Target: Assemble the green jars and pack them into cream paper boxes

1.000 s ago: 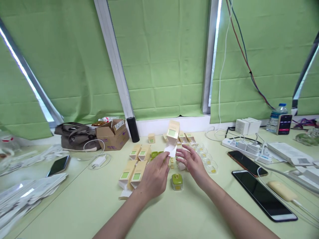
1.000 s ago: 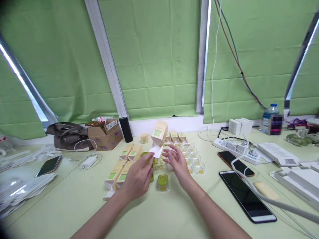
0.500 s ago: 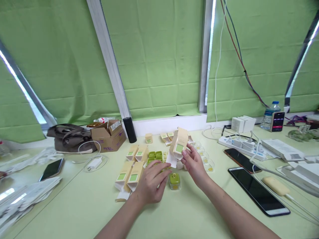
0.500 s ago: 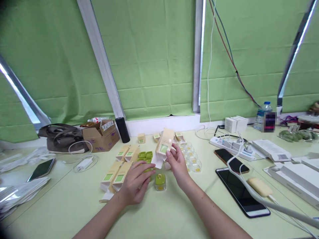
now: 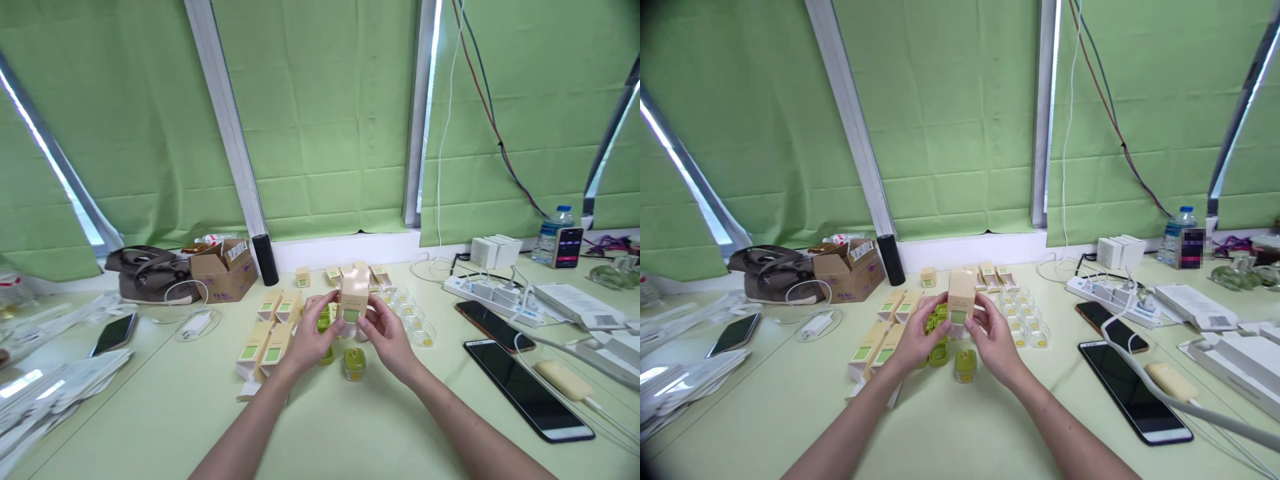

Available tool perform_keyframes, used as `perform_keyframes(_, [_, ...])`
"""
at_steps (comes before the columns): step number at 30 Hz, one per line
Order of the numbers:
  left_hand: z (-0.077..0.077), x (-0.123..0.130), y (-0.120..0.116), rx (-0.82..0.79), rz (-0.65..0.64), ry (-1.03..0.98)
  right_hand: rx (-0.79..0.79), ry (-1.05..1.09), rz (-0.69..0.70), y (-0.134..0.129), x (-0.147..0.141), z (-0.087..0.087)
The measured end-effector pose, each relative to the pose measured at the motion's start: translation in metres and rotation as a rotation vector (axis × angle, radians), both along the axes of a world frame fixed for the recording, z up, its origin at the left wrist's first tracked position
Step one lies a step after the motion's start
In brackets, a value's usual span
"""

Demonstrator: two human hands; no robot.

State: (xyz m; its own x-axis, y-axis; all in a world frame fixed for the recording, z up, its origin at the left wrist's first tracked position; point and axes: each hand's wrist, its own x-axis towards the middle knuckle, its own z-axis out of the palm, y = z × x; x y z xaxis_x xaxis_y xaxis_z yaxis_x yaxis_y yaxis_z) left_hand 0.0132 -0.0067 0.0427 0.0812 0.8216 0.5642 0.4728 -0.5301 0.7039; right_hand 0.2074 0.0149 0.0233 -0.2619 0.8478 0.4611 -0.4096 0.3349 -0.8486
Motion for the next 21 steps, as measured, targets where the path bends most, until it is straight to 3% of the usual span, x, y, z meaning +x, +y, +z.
perform_keyframes(5, [-0.016, 0.003, 0.002, -0.079, 0.046, -0.138, 0.040, -0.060, 0.032, -0.003, 0.002, 0.003])
perform_keyframes(9, [-0.020, 0.002, -0.002, -0.088, 0.041, -0.139, 0.086, -0.103, 0.030, -0.002, 0.003, 0.002])
perform_keyframes(13, [-0.021, -0.001, -0.009, 0.149, 0.123, 0.042, 0.296, -0.209, -0.158, 0.001, 0.007, -0.003])
perform_keyframes(17, [-0.022, -0.002, -0.014, 0.484, 0.223, 0.282, 0.701, -0.341, -0.451, 0.003, 0.010, -0.008])
perform_keyframes(21, [-0.021, -0.002, -0.018, 0.737, 0.307, 0.388, 1.035, -0.320, -0.594, 0.003, 0.008, -0.014])
